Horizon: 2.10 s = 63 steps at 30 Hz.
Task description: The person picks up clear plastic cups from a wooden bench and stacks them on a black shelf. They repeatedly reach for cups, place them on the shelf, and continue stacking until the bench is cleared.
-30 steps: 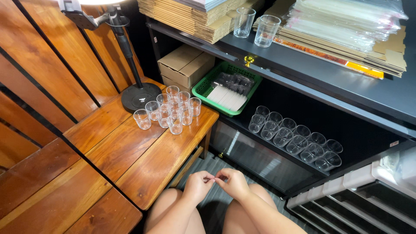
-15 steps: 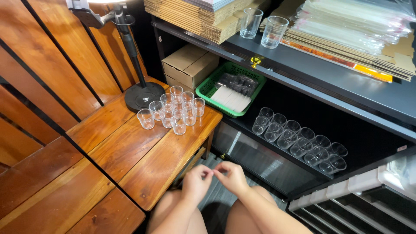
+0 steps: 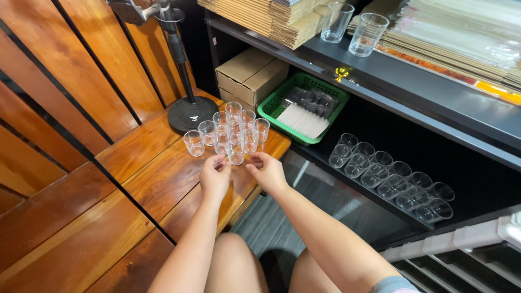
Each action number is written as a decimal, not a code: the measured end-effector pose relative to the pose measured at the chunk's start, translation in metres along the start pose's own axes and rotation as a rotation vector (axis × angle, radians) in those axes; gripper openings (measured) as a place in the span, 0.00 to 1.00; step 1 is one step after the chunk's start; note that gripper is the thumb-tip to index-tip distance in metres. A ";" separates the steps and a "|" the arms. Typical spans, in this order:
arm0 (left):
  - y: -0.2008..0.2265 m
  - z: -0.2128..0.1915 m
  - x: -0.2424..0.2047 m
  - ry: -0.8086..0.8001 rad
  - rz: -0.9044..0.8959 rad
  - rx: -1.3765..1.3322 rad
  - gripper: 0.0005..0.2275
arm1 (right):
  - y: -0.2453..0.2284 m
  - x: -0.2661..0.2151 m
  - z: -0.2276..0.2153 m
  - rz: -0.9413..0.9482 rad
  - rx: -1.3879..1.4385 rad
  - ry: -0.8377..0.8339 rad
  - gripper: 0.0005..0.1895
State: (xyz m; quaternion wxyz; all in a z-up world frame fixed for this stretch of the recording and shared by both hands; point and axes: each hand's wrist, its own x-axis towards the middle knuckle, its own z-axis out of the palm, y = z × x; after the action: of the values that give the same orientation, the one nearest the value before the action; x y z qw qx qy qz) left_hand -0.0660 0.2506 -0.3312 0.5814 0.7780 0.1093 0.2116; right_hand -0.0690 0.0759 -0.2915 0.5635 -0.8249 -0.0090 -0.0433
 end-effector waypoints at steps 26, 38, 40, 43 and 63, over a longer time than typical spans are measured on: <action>0.051 -0.010 -0.038 -0.061 0.006 -0.135 0.22 | -0.001 -0.012 0.024 -0.088 0.352 0.162 0.32; 0.172 0.016 -0.065 0.017 0.485 -0.115 0.22 | -0.097 -0.037 -0.092 -0.314 0.210 0.383 0.26; 0.200 0.028 -0.067 0.017 0.559 -0.108 0.23 | -0.111 -0.037 -0.121 -0.333 0.201 0.415 0.25; 0.241 0.051 -0.070 -0.024 0.596 -0.190 0.22 | -0.142 -0.041 -0.168 -0.414 0.095 0.485 0.24; 0.378 0.173 -0.040 -0.428 0.587 0.087 0.22 | -0.170 0.036 -0.354 -0.154 -0.424 0.621 0.21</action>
State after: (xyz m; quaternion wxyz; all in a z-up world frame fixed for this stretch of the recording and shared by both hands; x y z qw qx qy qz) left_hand -0.0514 -0.0281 -0.0205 0.4721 0.8268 -0.2339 0.1972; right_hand -0.0657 -0.1931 -0.0029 0.3515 -0.8676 0.1092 -0.3343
